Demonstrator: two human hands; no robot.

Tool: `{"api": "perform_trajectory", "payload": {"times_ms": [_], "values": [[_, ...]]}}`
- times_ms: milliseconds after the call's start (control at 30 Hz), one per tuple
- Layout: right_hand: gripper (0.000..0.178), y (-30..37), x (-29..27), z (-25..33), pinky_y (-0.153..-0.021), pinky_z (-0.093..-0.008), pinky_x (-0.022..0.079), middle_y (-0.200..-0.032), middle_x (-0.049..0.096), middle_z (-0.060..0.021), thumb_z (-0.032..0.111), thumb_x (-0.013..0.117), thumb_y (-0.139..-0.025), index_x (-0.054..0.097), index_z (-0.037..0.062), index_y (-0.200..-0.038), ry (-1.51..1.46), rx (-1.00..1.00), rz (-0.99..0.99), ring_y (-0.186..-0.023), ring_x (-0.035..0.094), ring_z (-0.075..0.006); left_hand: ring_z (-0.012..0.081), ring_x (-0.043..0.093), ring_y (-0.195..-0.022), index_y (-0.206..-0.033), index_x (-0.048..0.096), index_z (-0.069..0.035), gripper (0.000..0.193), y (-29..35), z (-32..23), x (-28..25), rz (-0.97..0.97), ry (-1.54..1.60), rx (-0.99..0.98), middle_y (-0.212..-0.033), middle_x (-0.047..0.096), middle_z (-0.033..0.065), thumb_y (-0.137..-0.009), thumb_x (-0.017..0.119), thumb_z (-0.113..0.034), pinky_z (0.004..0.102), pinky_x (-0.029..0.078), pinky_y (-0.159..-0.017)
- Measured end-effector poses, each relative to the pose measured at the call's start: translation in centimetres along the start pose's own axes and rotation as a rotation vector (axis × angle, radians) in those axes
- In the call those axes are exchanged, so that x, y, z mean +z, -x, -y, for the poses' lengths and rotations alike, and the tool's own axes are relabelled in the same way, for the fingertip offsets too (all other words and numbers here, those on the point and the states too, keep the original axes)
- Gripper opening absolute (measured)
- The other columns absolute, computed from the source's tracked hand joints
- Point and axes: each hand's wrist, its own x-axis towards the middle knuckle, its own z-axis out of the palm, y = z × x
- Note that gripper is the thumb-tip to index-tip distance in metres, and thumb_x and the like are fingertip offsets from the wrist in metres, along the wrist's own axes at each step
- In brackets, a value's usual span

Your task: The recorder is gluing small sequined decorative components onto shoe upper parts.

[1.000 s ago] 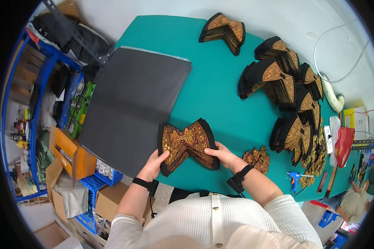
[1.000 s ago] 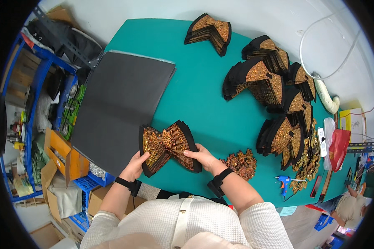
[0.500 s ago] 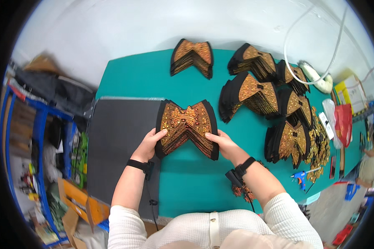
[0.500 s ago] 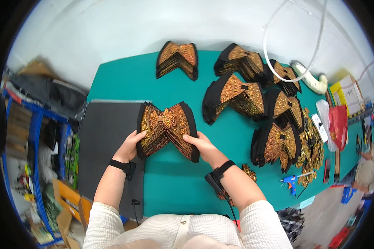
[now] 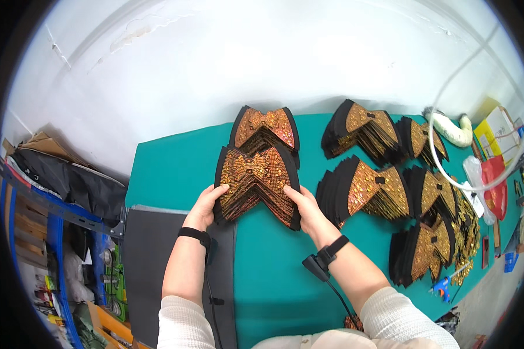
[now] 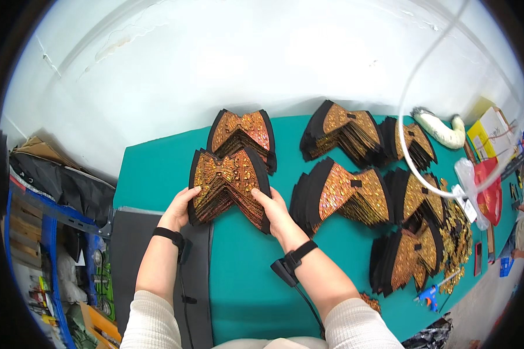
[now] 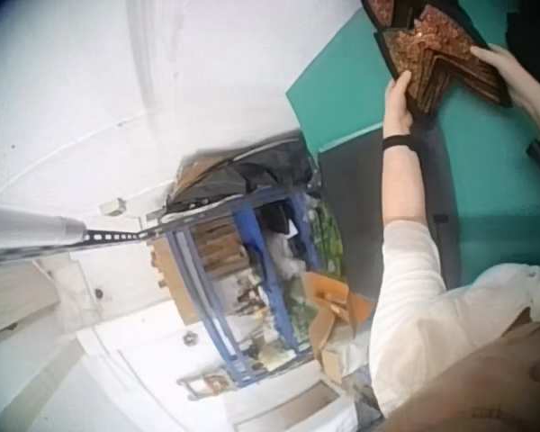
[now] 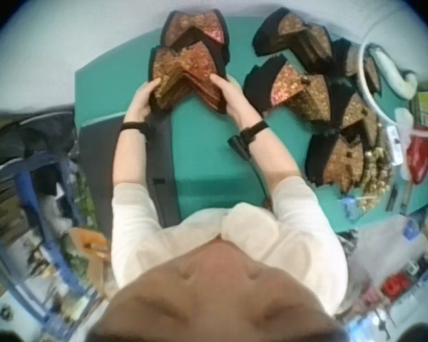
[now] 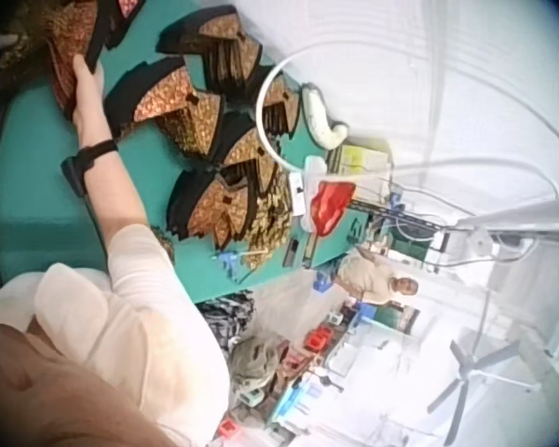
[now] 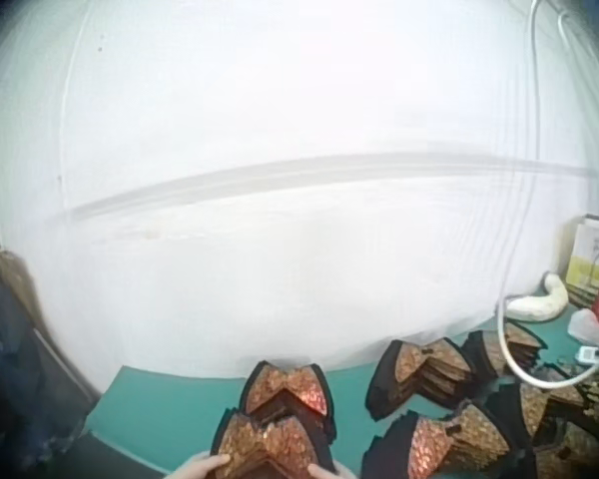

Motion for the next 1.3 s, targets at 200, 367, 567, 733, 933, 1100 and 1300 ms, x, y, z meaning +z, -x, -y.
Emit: {"api": "perform_trajectory", "payload": {"times_ms": [200,367,567,733,933,1100,1300], "values": [[0.076,-7.5,-2.7,-2.9,-0.096,-0.0342,0.038,-0.127,0.048,-0.0204,0.039,0.067,-0.078,0.037,-0.0057,-0.132,0.238,-0.172,-0.253,-0.115,0.049,-0.0278,0.0201,0.056,-0.101,-0.117,0.051,0.0,0.047,-5.7,0.5,0.6,0.001,-0.043,-0.006,-0.111,0.059,0.0108,-0.081,0.066,-0.026,0.0322,0.045,-0.086],[0.081,-9.8,-2.8,-4.0,-0.097,-0.0376,0.037,-0.124,0.05,-0.0236,0.053,0.063,-0.074,0.042,-0.0027,-0.129,0.568,-0.242,-0.495,-0.115,0.049,-0.0333,0.0202,0.056,-0.101,-0.117,0.051,0.001,0.049,-8.6,1.4,-0.7,-0.002,-0.012,-0.049,-0.111,0.059,0.0109,-0.081,0.065,-0.029,0.0319,0.045,-0.086],[0.083,-9.4,-2.0,-2.3,-0.095,-0.0391,0.039,-0.122,0.052,-0.0222,0.054,0.062,-0.073,0.039,0.0,-0.131,0.754,-0.208,-0.538,-0.112,0.051,-0.0334,0.0208,0.055,-0.104,-0.121,0.049,0.0,0.05,-8.5,1.3,0.2,-0.057,-0.046,0.007,-0.114,0.057,0.0107,-0.082,0.064,-0.029,0.0324,0.044,-0.088],[0.087,-7.5,0.3,-1.6,-0.099,-0.0435,0.035,-0.131,0.04,-0.0254,0.055,0.061,-0.075,0.032,-0.0021,-0.134,0.866,-0.19,-0.548,-0.12,0.042,-0.0379,0.0211,0.051,-0.11,-0.127,0.045,-0.002,0.056,-7.4,0.4,0.0,-0.02,-0.058,0.045,-0.121,0.054,0.0106,-0.083,0.063,-0.032,0.0326,0.04,-0.093],[0.09,-5.1,0.7,-2.8,-0.109,-0.0478,0.016,-0.14,0.021,-0.033,0.043,0.063,-0.077,0.02,-0.0103,-0.136,0.939,-0.481,-0.565,-0.134,0.018,-0.0419,0.0237,0.036,-0.127,-0.137,0.034,-0.002,0.073,-4.9,-0.8,2.3,-0.078,-0.213,0.046,-0.136,0.041,0.0145,-0.081,0.064,-0.037,0.0378,0.024,-0.106],[0.09,0.2,2.5,-3.4,-0.11,-0.0499,0.011,-0.141,0.015,-0.0358,0.04,0.061,-0.079,0.016,-0.0134,-0.136,0.909,-0.462,-0.42,-0.135,0.011,-0.0444,0.0314,0.007,-0.139,-0.145,0.011,-0.01,0.101,-2.3,-0.6,0.7,-0.322,-0.417,0.031,-0.15,0.014,0.017,-0.073,0.067,-0.053,0.0491,0.003,-0.109],[0.083,9.9,2.3,-3.1,-0.11,-0.0406,0.019,-0.14,0.022,-0.0327,0.036,0.059,-0.081,0.021,-0.0137,-0.135,0.932,-0.273,-0.191,-0.134,0.02,-0.0404,0.0318,0.022,-0.135,-0.142,0.019,0.0,0.089,5.6,-2.3,3.9,-0.324,-0.519,0.126,-0.143,0.024,0.0268,-0.078,0.068,-0.038,0.0422,0.021,-0.108]]}}
